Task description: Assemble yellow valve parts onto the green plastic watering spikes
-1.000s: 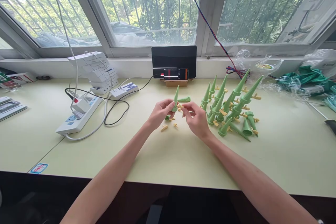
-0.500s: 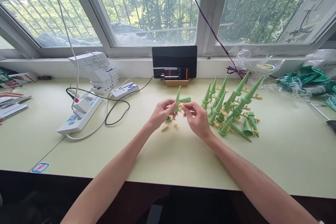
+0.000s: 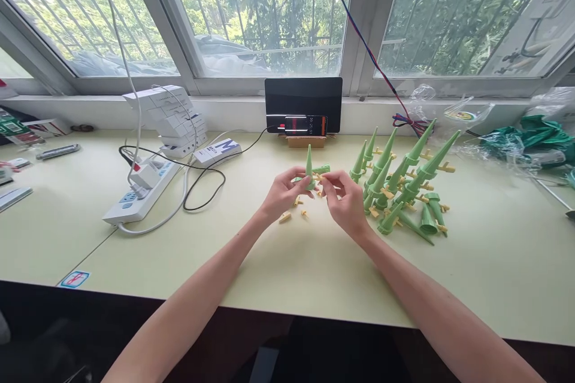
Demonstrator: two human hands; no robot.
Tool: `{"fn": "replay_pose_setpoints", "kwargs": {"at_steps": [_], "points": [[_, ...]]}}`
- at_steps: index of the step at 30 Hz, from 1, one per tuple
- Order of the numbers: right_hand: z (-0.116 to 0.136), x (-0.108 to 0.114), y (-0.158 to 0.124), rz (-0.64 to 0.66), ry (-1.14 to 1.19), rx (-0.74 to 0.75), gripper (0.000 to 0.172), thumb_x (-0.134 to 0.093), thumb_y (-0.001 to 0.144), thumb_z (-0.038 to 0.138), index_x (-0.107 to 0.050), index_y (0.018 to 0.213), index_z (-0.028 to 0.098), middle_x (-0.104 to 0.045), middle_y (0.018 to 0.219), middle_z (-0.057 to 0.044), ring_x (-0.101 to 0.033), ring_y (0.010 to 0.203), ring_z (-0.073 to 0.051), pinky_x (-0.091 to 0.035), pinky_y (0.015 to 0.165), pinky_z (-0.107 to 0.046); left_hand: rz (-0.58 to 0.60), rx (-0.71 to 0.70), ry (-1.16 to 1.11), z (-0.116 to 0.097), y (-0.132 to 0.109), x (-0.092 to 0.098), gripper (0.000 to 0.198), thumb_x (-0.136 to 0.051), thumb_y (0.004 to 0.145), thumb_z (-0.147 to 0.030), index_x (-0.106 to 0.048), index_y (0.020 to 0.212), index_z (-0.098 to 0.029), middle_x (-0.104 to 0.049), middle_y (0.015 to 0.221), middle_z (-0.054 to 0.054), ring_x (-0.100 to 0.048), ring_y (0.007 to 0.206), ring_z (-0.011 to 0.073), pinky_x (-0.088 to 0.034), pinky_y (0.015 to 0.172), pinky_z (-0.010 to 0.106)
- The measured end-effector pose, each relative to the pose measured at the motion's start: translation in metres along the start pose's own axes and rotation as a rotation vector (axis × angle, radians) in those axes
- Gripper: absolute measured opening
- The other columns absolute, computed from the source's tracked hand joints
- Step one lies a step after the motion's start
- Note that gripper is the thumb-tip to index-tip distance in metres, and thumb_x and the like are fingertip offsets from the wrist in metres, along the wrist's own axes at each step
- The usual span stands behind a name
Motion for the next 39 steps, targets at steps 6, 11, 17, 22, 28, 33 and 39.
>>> {"fn": "replay_pose_setpoints", "kwargs": {"at_steps": [6, 11, 17, 22, 28, 33, 39], "points": [[0.001, 0.001, 0.0, -0.011, 0.025, -0.003, 0.014, -0.056, 0.094, 0.034, -0.059, 0.09, 0.021, -0.064, 0.08, -0.002, -0.063, 0.068, -0.015, -0.053, 0.058, -0.027, 0.022, -0.006, -0.027, 0.0, -0.001, -0.002, 0.036, -0.069, 0.083, -0.043, -0.067, 0.104, -0.014, -0.068, 0.107, 0.012, -0.069, 0.086, 0.0219, -0.06, 0.077, 0.039], [-0.003, 0.001, 0.0, -0.016, 0.03, -0.01, 0.016, -0.055, 0.094, 0.035, -0.06, 0.091, 0.021, -0.064, 0.079, -0.002, -0.062, 0.066, -0.014, -0.052, 0.057, -0.026, 0.027, -0.009, -0.039, 0.002, -0.001, -0.002, 0.035, -0.069, 0.084, -0.042, -0.066, 0.106, -0.014, -0.068, 0.108, 0.012, -0.07, 0.087, 0.0222, -0.06, 0.077, 0.039], [-0.004, 0.002, 0.001, -0.026, 0.032, -0.001, 0.016, -0.055, 0.095, 0.035, -0.059, 0.09, 0.021, -0.063, 0.078, -0.001, -0.057, 0.059, -0.012, -0.049, 0.053, -0.025, 0.02, -0.011, -0.003, -0.002, -0.001, -0.001, 0.034, -0.068, 0.085, -0.042, -0.067, 0.106, -0.015, -0.069, 0.102, 0.01, -0.07, 0.083, 0.0208, -0.059, 0.071, 0.035], [-0.003, 0.002, 0.002, -0.035, 0.002, 0.017, 0.017, -0.055, 0.095, 0.035, -0.059, 0.089, 0.02, -0.063, 0.078, -0.001, -0.057, 0.057, -0.012, -0.049, 0.053, -0.025, -0.028, -0.063, 0.077, -0.004, 0.0, 0.004, 0.033, -0.071, 0.081, -0.043, -0.07, 0.1, -0.015, -0.07, 0.095, 0.009, -0.064, 0.076, 0.017, -0.054, 0.06, 0.029], [-0.003, 0.001, 0.002, -0.027, -0.047, 0.057, 0.021, -0.054, 0.095, 0.038, -0.06, 0.089, 0.02, -0.063, 0.077, -0.002, -0.057, 0.057, -0.012, -0.052, 0.055, -0.026, -0.088, -0.113, 0.17, -0.006, 0.001, 0.012, 0.032, -0.072, 0.08, -0.043, -0.073, 0.1, -0.017, -0.066, 0.08, 0.004, -0.055, 0.067, 0.0128, -0.047, 0.054, 0.025], [-0.003, 0.0, 0.001, -0.014, -0.071, 0.084, 0.021, -0.054, 0.095, 0.038, -0.06, 0.087, 0.02, -0.063, 0.076, -0.002, -0.057, 0.058, -0.013, -0.052, 0.055, -0.027, -0.137, -0.116, 0.219, -0.007, 0.0, 0.016, 0.032, -0.073, 0.079, -0.043, -0.074, 0.099, -0.019, -0.064, 0.076, 0.002, -0.05, 0.058, 0.0102, -0.041, 0.05, 0.024], [-0.005, -0.002, 0.002, 0.004, -0.103, 0.103, 0.02, -0.053, 0.096, 0.037, -0.06, 0.087, 0.02, -0.063, 0.077, -0.003, -0.057, 0.059, -0.013, -0.051, 0.056, -0.027, -0.148, -0.132, 0.253, -0.008, 0.0, 0.017, 0.03, -0.072, 0.08, -0.042, -0.074, 0.099, -0.019, -0.063, 0.07, 0.002, -0.05, 0.059, 0.011, -0.042, 0.052, 0.024]]}}
Point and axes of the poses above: each hand's wrist, its own y-axis towards the middle knuckle, its own x-axis out of the back of the hand, z = x × y, the point moved 7 cm from there along y, towards the middle knuckle
